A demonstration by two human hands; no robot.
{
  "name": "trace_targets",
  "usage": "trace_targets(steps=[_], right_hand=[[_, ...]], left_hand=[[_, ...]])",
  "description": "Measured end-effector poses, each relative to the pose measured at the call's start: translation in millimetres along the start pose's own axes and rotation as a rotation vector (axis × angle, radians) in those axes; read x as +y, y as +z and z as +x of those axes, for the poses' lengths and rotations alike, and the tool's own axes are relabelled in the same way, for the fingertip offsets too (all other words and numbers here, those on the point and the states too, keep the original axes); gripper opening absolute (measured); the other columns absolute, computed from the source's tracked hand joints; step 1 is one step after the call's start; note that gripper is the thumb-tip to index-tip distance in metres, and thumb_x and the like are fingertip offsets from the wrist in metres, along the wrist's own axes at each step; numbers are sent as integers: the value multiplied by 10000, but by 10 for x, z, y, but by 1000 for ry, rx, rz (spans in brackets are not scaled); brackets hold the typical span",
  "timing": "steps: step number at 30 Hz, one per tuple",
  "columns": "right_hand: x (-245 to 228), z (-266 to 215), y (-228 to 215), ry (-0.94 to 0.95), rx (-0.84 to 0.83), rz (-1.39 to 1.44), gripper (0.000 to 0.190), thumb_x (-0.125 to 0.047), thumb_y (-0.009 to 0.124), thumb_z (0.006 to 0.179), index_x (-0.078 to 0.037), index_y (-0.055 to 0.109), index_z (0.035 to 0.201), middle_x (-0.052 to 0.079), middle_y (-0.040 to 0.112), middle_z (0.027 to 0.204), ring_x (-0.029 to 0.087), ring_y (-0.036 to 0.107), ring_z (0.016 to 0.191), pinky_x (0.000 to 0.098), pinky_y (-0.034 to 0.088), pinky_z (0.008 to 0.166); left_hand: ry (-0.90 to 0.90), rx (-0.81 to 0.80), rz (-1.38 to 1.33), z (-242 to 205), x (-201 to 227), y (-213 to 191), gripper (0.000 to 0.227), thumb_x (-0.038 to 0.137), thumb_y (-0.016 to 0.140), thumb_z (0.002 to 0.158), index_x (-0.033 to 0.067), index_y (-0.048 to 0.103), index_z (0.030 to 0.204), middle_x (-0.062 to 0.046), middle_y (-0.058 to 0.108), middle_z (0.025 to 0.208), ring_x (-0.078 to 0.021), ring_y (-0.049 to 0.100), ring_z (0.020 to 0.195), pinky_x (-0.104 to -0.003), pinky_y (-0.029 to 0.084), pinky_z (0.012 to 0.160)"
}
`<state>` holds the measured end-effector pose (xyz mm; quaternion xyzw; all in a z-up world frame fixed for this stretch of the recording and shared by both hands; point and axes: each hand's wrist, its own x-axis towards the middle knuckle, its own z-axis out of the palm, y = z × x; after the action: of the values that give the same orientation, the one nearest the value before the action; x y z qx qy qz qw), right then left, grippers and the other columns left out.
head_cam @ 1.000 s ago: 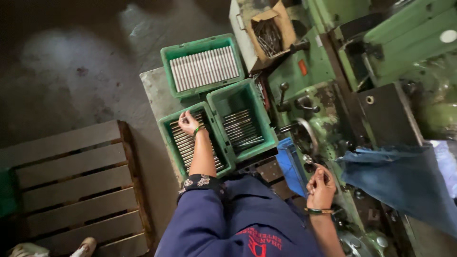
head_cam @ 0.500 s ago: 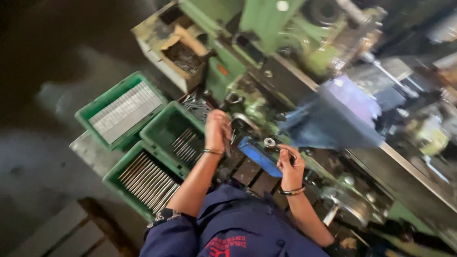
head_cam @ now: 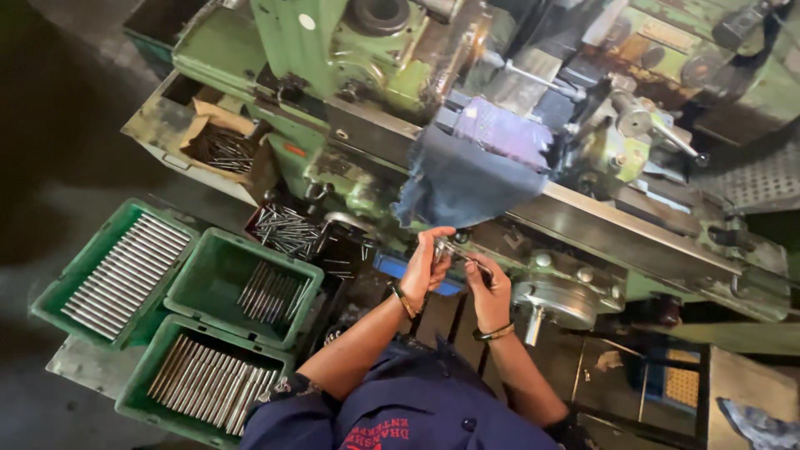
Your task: The person repeatedly picks up metal rods from green bins, inserts them into a lathe chuck, operates the machine to machine the rods, removes the finished pieces, and places them into a bin. The process is repeated continuously throughout the clip.
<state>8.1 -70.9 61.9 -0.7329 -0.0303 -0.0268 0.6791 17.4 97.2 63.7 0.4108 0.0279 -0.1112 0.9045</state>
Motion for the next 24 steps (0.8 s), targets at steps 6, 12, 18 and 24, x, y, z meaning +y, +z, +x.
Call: trace_targets(steps=[6, 12, 18, 24], right_hand=[[-34, -64, -369, -350, -28, -255, 215, -145, 690, 1008, -23, 721, 1182, 26, 747, 1053, 67, 640, 890, 218, 513, 795], [-78, -180, -535, -271, 8, -284, 205, -120, 689, 973, -33, 736, 1153, 51, 767, 1023, 80, 673, 844, 240, 538, 763], [-92, -309, -663, -386, 44, -272, 259, -255, 648, 1082, -23, 709, 1182, 46, 731, 933, 98, 627, 820, 232, 500, 747], [-180, -510, -809, 711, -374, 1283, 361, -445, 465, 1095, -102, 566, 1043, -42, 375, 607, 56, 293, 461, 213, 252, 439]], left_hand=[[-62, -24, 90, 9, -177, 321, 631, 660, 314, 1029, 185, 529, 1382, 77, 440, 698, -25, 289, 486, -214, 234, 400], [-143, 36, 95, 106, -387, 453, 682, 631, 286, 1067, 68, 669, 1021, 71, 351, 543, -34, 251, 389, -219, 176, 343], [113, 37, 174, 105, -606, 623, 617, 556, 382, 1147, 66, 689, 933, 71, 435, 618, -49, 372, 511, -233, 265, 455], [1013, -282, 1337, 234, -327, 478, 252, 397, 674, 897, 146, 684, 920, -88, 663, 710, -317, 668, 658, -432, 506, 588]])
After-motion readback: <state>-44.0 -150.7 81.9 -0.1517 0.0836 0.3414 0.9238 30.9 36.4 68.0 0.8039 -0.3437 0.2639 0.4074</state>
